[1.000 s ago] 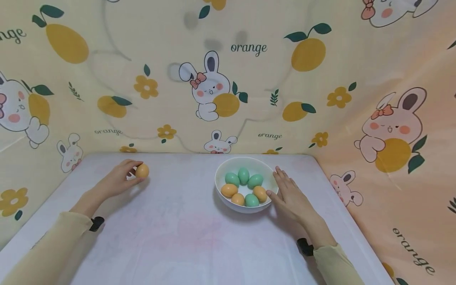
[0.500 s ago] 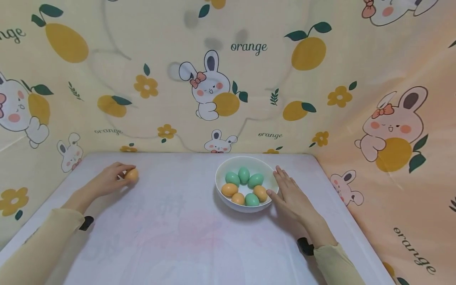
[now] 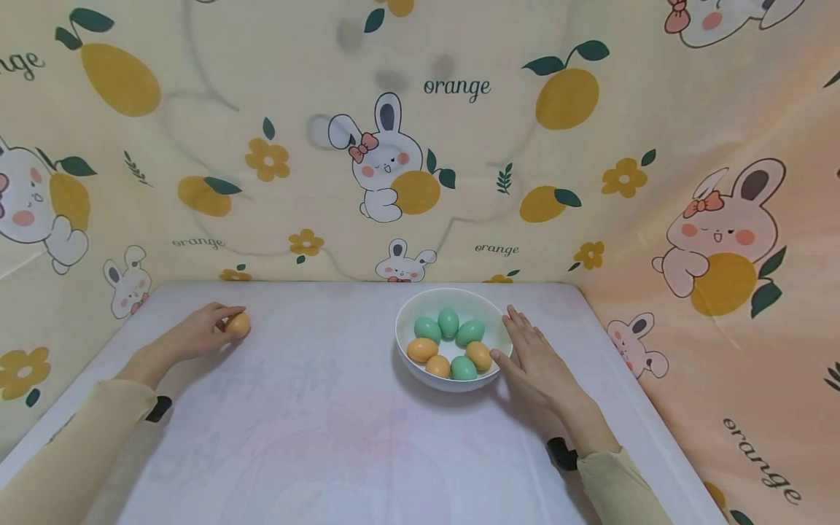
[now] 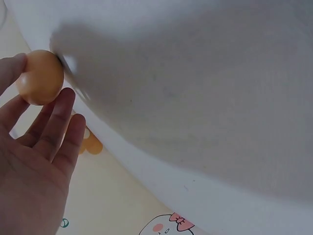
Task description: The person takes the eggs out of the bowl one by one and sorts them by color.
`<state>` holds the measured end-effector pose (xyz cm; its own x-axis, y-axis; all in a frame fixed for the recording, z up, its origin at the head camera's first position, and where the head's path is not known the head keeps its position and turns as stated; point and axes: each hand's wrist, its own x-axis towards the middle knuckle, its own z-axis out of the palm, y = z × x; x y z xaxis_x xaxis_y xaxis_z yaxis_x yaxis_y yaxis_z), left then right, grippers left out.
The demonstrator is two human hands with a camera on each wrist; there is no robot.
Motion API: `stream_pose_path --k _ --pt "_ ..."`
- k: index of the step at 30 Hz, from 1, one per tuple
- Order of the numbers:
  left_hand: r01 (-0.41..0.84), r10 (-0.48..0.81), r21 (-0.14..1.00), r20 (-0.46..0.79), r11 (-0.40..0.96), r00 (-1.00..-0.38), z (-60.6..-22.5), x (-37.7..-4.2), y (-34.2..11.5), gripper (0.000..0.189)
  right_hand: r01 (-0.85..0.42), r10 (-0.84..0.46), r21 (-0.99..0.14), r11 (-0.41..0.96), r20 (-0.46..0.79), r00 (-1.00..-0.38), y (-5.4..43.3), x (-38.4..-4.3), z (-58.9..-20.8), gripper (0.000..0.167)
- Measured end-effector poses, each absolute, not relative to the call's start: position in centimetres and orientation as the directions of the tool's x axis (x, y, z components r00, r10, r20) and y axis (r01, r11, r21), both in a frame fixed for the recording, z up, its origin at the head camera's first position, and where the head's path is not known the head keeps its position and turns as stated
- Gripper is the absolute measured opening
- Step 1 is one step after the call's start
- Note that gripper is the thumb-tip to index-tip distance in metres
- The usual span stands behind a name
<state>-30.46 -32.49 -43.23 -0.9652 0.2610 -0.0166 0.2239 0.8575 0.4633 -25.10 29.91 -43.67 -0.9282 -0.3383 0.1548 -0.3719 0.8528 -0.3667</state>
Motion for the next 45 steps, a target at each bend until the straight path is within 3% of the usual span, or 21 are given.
stream_pose_path --k 20,32,45 --pt "0.268 0.288 0.419 0.017 0.868 -0.957 -44.4 -31.0 -33.0 0.062 -0.358 -0.325 -0.367 0.858 0.151 -0.933 29.9 -25.2 -43.9 0.079" --pt "0.216 0.246 0.429 -0.014 0.877 -0.969 -44.0 -30.5 -32.8 0.071 -0.355 -0.318 -0.371 0.858 0.157 -0.935 29.8 -25.1 -43.8 0.079" --pt "0.353 0.279 0.408 0.231 0.842 -0.932 -43.3 -29.8 -31.0 0.06 -0.351 -0.321 -0.369 0.861 0.141 -0.937 30.0 -25.4 -43.9 0.08"
